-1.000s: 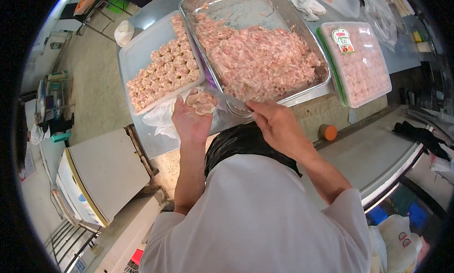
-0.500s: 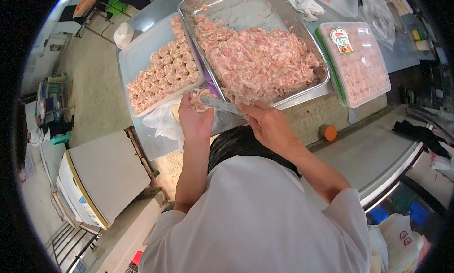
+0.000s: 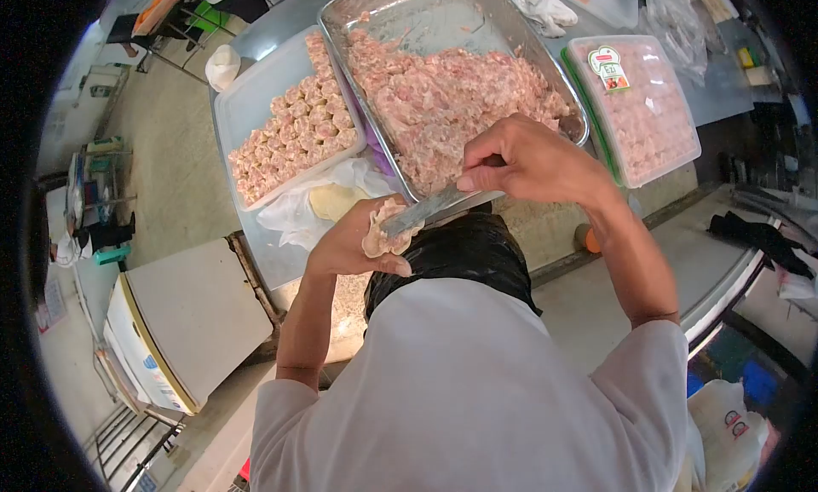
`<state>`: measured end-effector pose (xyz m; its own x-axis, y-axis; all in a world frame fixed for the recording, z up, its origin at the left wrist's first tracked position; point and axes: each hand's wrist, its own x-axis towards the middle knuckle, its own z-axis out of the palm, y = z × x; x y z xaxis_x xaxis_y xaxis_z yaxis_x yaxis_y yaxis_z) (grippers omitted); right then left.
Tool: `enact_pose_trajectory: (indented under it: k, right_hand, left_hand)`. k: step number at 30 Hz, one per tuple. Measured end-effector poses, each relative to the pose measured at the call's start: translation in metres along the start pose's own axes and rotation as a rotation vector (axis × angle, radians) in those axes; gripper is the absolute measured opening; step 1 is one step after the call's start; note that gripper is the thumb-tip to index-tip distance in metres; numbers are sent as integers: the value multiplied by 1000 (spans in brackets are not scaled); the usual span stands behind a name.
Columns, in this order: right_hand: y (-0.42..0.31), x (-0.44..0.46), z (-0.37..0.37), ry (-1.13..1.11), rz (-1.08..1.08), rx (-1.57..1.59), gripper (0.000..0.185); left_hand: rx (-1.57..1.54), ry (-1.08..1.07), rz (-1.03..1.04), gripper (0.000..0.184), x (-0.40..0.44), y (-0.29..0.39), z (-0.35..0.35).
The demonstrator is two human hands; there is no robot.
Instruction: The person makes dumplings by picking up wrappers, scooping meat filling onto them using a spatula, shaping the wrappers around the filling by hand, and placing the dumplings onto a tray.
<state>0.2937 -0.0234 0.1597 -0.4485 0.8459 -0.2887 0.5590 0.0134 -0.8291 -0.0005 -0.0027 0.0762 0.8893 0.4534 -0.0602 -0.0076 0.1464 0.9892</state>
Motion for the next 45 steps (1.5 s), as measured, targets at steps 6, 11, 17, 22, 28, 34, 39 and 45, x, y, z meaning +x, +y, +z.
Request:
enact_pose_trajectory:
  k: [6,11,17,22,28,34,39,45]
  right_hand:
    - [12,-1,10,11,59,-50,17]
    - [-8,-6,10,77,52,19,21]
    - [6,-4,12,186,11,18,23]
    - [8,-10,-6,213,212,43,24]
    - [7,3,19,150,112,133,22]
    - [-2,1,12,188,97,48,19]
    - [5,8,36,150,-9,4,18]
    - [-7,0,24,146,132,-9,17]
  left_hand:
    - [6,135,-73,28,-7,-23,17]
    - [118,233,-120,25,-9,-18,17]
    - [-13,413,-84,56,-16,-21,18]
    - [-135,509,58,83,-10,-14,19]
    - [-22,567,-75,49,-9,-3,21]
    - [41,591,-28,31,-15,-25,15]
    - [152,530,14,24,-12,1,19]
    - [214,568,-53,21,-20,-11,23]
